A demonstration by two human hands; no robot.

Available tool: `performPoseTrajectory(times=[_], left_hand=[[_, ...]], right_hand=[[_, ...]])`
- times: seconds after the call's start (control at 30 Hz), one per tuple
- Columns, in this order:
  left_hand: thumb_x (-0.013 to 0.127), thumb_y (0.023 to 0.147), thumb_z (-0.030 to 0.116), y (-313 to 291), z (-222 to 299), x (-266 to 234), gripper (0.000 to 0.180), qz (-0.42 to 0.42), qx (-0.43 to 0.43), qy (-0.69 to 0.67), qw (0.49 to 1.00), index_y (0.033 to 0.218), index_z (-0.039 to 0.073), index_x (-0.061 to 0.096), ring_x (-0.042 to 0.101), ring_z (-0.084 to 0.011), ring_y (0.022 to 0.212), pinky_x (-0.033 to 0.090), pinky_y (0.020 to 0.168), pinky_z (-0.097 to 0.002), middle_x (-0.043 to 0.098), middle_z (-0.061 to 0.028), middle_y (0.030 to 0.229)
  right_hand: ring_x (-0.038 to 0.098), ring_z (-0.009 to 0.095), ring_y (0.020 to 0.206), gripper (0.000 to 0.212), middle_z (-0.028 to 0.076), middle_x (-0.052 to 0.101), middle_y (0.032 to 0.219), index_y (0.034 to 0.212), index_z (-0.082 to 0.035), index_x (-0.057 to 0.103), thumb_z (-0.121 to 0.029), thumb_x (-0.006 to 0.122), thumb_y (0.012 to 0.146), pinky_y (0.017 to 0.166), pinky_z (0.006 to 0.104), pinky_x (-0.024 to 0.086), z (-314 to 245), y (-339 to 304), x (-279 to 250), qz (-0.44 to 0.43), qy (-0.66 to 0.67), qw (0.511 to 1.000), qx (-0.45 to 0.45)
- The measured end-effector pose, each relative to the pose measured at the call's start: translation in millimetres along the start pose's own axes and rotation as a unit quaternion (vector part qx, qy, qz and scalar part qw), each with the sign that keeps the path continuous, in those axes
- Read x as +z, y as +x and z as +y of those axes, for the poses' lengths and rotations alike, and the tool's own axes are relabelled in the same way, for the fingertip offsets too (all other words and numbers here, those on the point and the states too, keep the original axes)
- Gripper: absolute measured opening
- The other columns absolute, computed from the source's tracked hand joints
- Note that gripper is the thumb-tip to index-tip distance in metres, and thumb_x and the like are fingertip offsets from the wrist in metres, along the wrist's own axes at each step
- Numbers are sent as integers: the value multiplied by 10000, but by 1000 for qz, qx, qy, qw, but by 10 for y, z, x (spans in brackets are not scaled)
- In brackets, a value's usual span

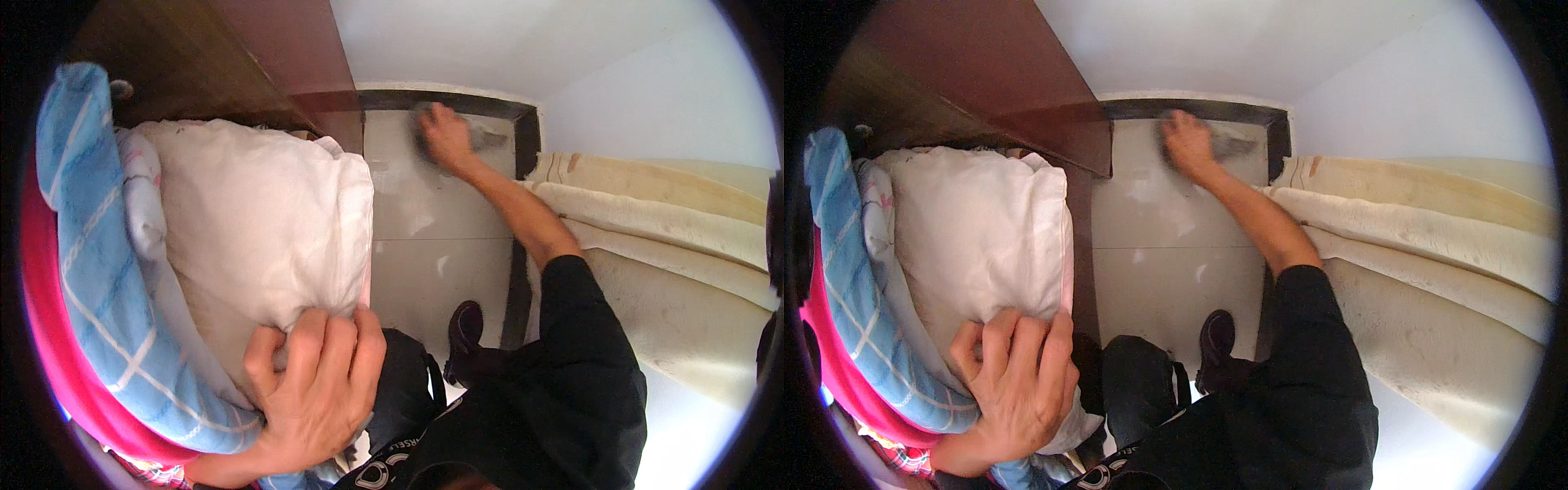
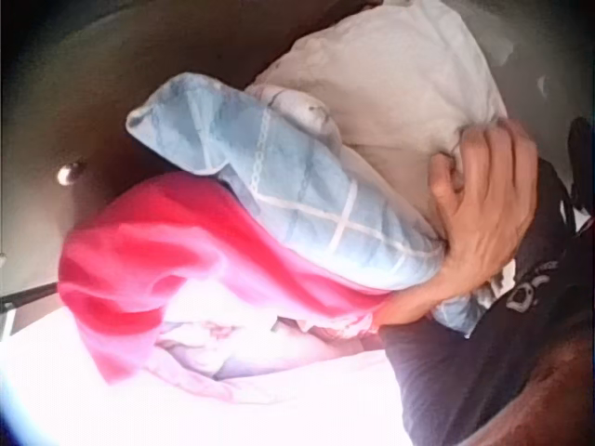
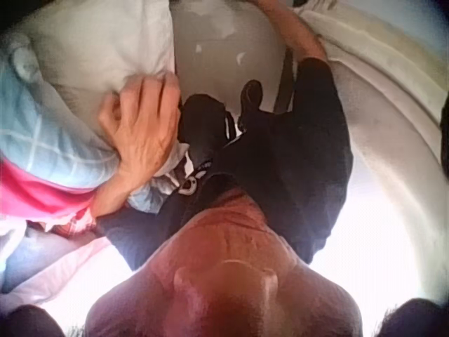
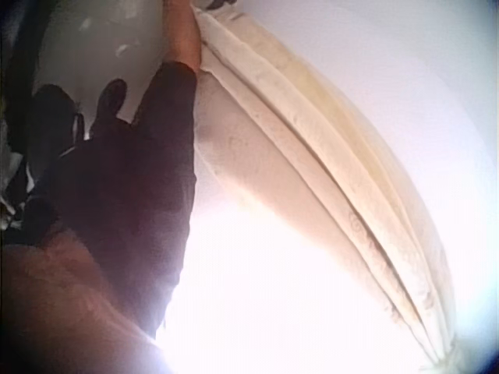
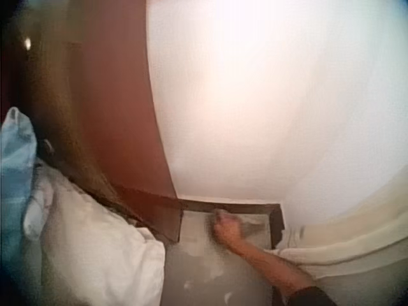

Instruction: The person wipes a metal window grille and window frame with a cloth, then moves inside to wipe a bed frame and the floor. The person uses a cloth to clean multiple surfaces in sequence.

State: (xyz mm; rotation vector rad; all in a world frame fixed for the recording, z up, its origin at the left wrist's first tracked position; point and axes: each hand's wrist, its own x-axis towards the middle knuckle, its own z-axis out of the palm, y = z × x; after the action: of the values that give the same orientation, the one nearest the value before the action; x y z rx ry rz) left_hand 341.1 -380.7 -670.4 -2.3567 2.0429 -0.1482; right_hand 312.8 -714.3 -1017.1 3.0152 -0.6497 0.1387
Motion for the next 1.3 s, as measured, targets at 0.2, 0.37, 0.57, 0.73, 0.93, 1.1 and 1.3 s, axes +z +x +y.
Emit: performPoseTrajectory(times=[0.2, 0.37, 0.57, 0.73, 0.93, 1.1, 1.3], left_hand=[[676, 620, 98, -49, 318, -231, 371, -51, -68, 3, 996, 985, 37, 691, 526, -237, 956, 343, 864, -464, 559, -61, 886], [684, 632, 120, -15, 208, -161, 367, -63, -59, -12, 996, 990, 42, 692, 517, -238, 972, 331, 874, -469, 562, -59, 899], [694, 647, 145, -26, 171, -161, 363, -64, -45, -29, 996, 997, 49, 694, 506, -239, 991, 317, 885, -475, 565, -57, 915], [702, 659, 166, -58, 178, -233, 361, -67, -48, -36, 996, 1002, 55, 695, 497, -240, 1007, 305, 895, -480, 568, -56, 928], [706, 682, 193, -4, 206, -274, 352, -94, -45, -43, 994, 1010, 66, 696, 493, -238, 1022, 298, 900, -477, 574, -51, 944], [685, 736, 222, -26, 278, -198, 317, -91, -46, -24, 994, 1025, 93, 696, 518, -222, 1019, 320, 872, -435, 590, -34, 955], [661, 800, 257, 12, 364, -314, 278, -129, 8, 38, 991, 1042, 127, 697, 549, -202, 1015, 346, 839, -386, 609, -13, 968]], right_hand=[[459, 287, 1123, 312, 122, 499, 1212, 1128, -127, 653, -244, 555, 856, 896, 465, 390, -967, 421, 579, 28, -23, 995, -88], [504, 300, 1055, 294, 108, 511, 1190, 1088, -136, 678, -259, 577, 841, 794, 481, 430, -792, 610, 538, -95, -45, 992, -74], [553, 260, 1045, 206, 80, 638, 1044, 938, -162, 750, -250, 629, 797, 731, 445, 478, -328, 453, 553, -217, -161, 961, -62], [505, 293, 1206, 345, 141, 603, 1196, 1113, -46, 645, -147, 594, 787, 934, 421, 457, 362, -50, 76, -124, 206, 921, 306], [352, 357, 1349, 720, 220, 311, 1481, 1456, 3, 244, -150, 563, 829, 1124, 439, 283, 885, -364, 599, 337, 564, 529, 537], [283, 417, 1365, 744, 274, 188, 1509, 1456, 53, 138, -86, 527, 837, 1133, 472, 276, 950, 149, 265, 331, 564, 412, 634], [365, 535, 1253, 755, 398, 157, 1427, 1385, 160, 128, -129, 557, 834, 1081, 537, 326, -298, 695, 402, 212, 464, 564, 650]])
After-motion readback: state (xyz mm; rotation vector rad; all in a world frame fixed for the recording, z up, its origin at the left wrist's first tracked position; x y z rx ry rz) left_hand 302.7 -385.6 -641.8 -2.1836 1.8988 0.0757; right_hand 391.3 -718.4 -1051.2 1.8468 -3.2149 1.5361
